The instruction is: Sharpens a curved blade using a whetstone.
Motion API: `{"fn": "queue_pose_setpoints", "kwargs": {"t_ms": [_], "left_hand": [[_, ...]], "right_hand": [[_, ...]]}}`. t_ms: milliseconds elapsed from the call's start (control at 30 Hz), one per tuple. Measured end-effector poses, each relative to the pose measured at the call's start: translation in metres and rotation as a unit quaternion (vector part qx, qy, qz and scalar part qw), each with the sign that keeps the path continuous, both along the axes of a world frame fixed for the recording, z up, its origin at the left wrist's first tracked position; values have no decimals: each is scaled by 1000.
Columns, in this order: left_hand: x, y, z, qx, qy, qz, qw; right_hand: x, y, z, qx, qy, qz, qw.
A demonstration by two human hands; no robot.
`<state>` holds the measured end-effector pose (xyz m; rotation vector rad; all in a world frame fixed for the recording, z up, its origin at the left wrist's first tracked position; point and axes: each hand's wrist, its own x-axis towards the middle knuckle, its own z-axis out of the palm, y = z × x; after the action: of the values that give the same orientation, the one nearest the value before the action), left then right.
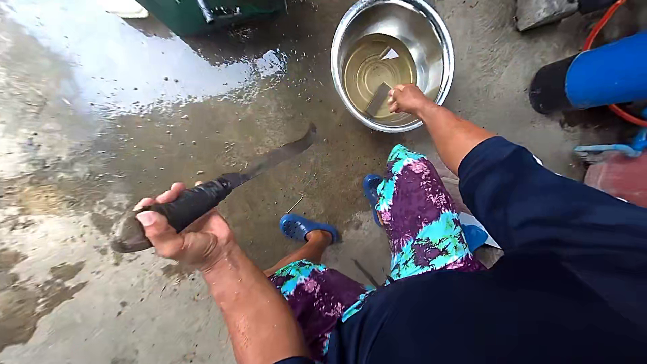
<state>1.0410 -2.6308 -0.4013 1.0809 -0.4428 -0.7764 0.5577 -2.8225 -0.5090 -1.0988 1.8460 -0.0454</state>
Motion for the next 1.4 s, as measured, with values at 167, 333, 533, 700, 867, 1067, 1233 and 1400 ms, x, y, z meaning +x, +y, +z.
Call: {"fn": "queue_pose_setpoints", "kwargs": {"t_ms": [167,333,533,700,867,1067,1233,1400], "left_hand": [[1,-19,-44,-18,-18,25,999],[2,-11,-70,-21,-57,32,998],[-10,19,-86,4,-107,83,991],[-13,55,-80,17,-52,115,992],[-5,95,-46,-16,-29,152,988],[8,125,-11,-75,-21,187,979],[5,121,13,-103,-49,222,968],[4,119,25,-114,-63,255,958]], "right_hand": [[-6,-19,-117,5,100,244,965],[1,-26,-200,-11,116,373,920],[0,-39,-244,3,158,512,844],[-34,-24,-240,17,226,490,842],[-43,-35,-254,34,145,129,980],[53,-56,-192,-1,-530,-212,821],[138,-78,-81,-111,-333,159,923],[171,-85,-63,-30,-366,131,921]]}}
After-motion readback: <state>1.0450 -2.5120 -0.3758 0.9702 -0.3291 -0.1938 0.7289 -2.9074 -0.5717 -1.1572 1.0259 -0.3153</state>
